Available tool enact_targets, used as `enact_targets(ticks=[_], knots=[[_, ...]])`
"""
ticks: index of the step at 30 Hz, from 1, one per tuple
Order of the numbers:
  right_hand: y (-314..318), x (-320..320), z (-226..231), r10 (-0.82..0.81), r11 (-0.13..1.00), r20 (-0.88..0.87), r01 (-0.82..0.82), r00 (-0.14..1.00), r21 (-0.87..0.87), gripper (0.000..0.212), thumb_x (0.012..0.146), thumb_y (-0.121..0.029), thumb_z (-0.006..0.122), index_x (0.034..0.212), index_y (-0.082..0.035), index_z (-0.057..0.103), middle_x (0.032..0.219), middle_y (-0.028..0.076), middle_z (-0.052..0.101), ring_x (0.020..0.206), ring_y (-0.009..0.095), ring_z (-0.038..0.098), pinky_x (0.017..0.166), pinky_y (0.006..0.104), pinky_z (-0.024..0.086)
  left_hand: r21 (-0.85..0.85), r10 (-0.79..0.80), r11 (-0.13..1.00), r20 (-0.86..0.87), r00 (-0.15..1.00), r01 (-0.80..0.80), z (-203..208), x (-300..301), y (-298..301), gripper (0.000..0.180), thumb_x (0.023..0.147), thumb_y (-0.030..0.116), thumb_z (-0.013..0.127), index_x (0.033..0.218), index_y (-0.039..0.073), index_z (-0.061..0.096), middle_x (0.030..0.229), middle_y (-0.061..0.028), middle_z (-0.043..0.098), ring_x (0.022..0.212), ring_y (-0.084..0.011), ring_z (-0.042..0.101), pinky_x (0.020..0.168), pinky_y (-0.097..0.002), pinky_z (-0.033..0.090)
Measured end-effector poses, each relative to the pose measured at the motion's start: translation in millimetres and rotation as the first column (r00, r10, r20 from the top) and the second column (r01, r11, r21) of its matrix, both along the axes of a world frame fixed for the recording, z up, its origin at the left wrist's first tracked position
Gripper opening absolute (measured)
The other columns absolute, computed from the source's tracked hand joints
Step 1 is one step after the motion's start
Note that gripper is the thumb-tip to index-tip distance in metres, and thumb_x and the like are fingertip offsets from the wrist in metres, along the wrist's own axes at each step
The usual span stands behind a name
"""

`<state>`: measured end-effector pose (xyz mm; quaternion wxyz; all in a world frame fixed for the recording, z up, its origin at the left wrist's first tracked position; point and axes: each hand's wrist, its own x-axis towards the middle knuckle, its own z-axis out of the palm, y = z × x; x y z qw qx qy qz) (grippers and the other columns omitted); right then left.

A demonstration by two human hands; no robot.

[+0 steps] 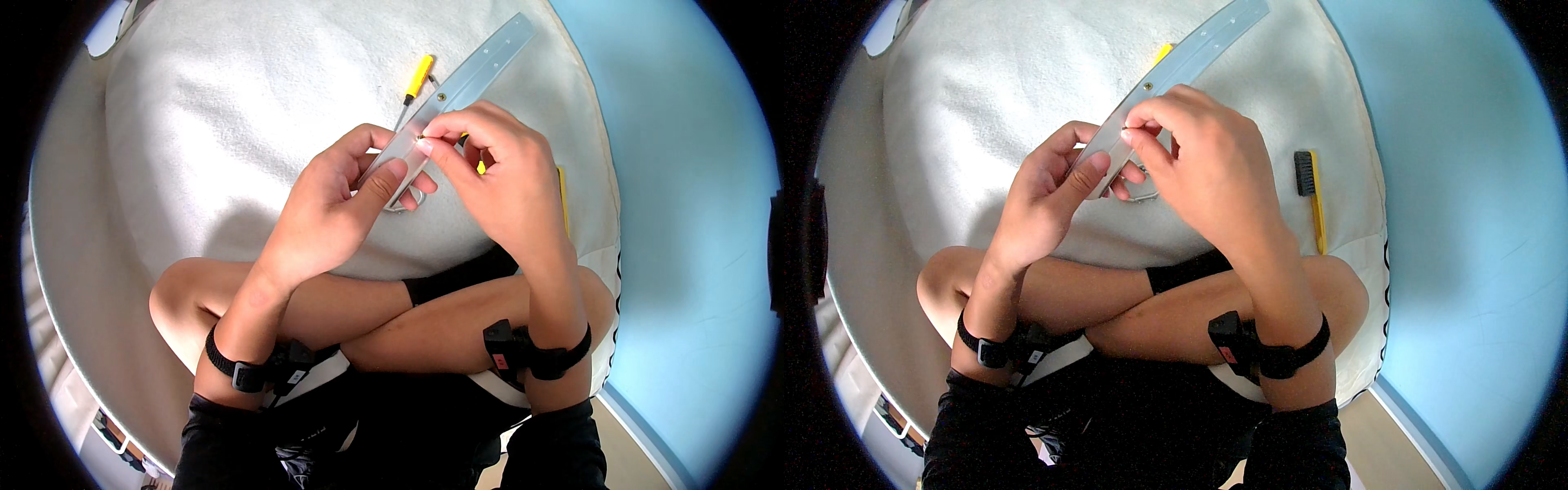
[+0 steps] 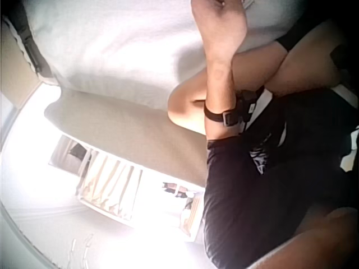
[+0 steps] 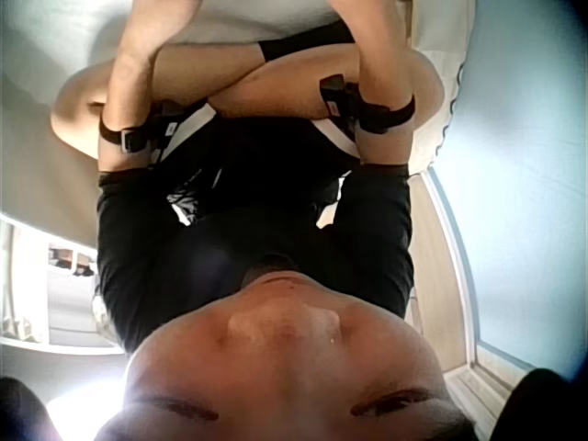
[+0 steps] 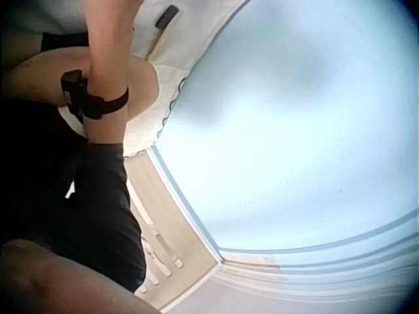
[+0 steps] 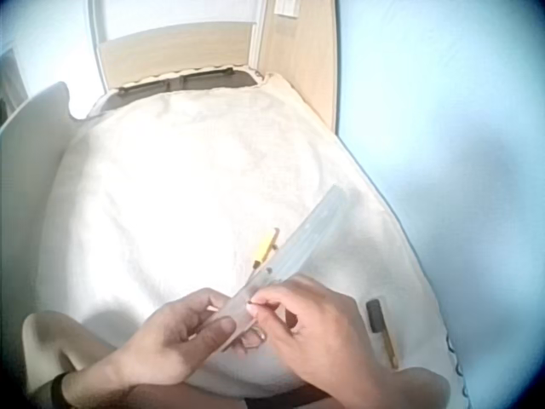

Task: The person places a small metal pin into a hole on a metal bar and then picks up and handles two metal rings.

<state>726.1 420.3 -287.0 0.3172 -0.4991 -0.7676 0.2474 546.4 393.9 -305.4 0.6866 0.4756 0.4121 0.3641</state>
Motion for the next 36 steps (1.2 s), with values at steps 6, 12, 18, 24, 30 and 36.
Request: enact_targets(ticks=[6,12,18,24,30,36], knots=[[-2.7,-0.7,0.6,-0.013,1.0,0.033,0.013,0.999,-0.018,0.008,0.081,-0.011,0.068,0.079,-0.004,0.065,0.07,0.007,0.067,0.059,0.02,0.066,0.053,0.0274,0.049,0.034,0.004,0.999,-0.071,0.997,-0.002,-0.6,1.5,-1.1,0.022,0.099,0.013,0.045,0.113,-0.003,0.05,0.097,-0.0116,0.066,0.083,-0.013,0.06,0.082,-0.0275,0.046],[-0.5,1.4,6.7,-0.178,0.982,-0.125,0.168,0.976,-0.086,0.008,0.078,-0.01,0.069,0.082,-0.003,0.068,0.068,0.009,0.068,0.054,0.016,0.063,0.05,0.0253,0.047,0.05,0.051,0.998,-0.088,0.995,-0.046,0.6,0.0,0.8,0.022,0.099,0.013,0.045,0.113,-0.003,0.051,0.096,-0.0106,0.066,0.083,-0.0128,0.06,0.08,-0.0279,0.046],[-3.3,-4.7,4.7,-0.109,0.989,-0.114,0.096,0.987,-0.113,0.01,0.078,-0.011,0.071,0.081,-0.003,0.067,0.072,0.009,0.069,0.057,0.017,0.065,0.052,0.0258,0.049,0.047,0.056,0.997,-0.027,0.998,-0.054,-3.4,2.1,0.3,0.021,0.099,0.012,0.046,0.112,-0.003,0.051,0.096,-0.0096,0.065,0.083,-0.013,0.059,0.08,-0.0278,0.047],[-4.1,-4.4,1.5,-0.065,0.996,-0.045,0.062,0.997,-0.061,0.009,0.078,-0.012,0.07,0.081,-0.004,0.066,0.072,0.01,0.068,0.059,0.024,0.066,0.053,0.0308,0.05,0.058,0.036,0.998,-0.065,0.997,-0.032,-0.3,2.4,-1.2,0.021,0.099,0.011,0.047,0.112,-0.004,0.051,0.096,-0.0091,0.064,0.085,-0.0125,0.06,0.08,-0.0268,0.049],[-3.4,-4.5,-6.1,-0.041,0.999,-0.004,0.041,0.999,0.024,0.007,0.078,-0.009,0.068,0.08,-0.002,0.065,0.068,0.009,0.067,0.056,0.021,0.062,0.052,0.0288,0.048,0.096,0.047,0.995,-0.126,0.991,-0.034,-2.1,3.3,-2.1,0.021,0.099,0.013,0.048,0.111,-0.004,0.051,0.092,-0.0074,0.062,0.085,-0.0121,0.06,0.08,-0.0269,0.049],[-6.3,-5.9,0.6,-0.102,0.994,-0.099,0.098,0.99,-0.046,0.009,0.079,-0.007,0.069,0.085,0.0,0.067,0.069,0.007,0.068,0.056,0.012,0.06,0.052,0.0231,0.047,0.172,0.162,0.976,-0.146,0.976,-0.136,-5.3,4.0,-1.5,0.016,0.097,0.01,0.048,0.107,-0.001,0.055,0.09,-0.0071,0.068,0.077,-0.0086,0.059,0.07,-0.0233,0.048]])
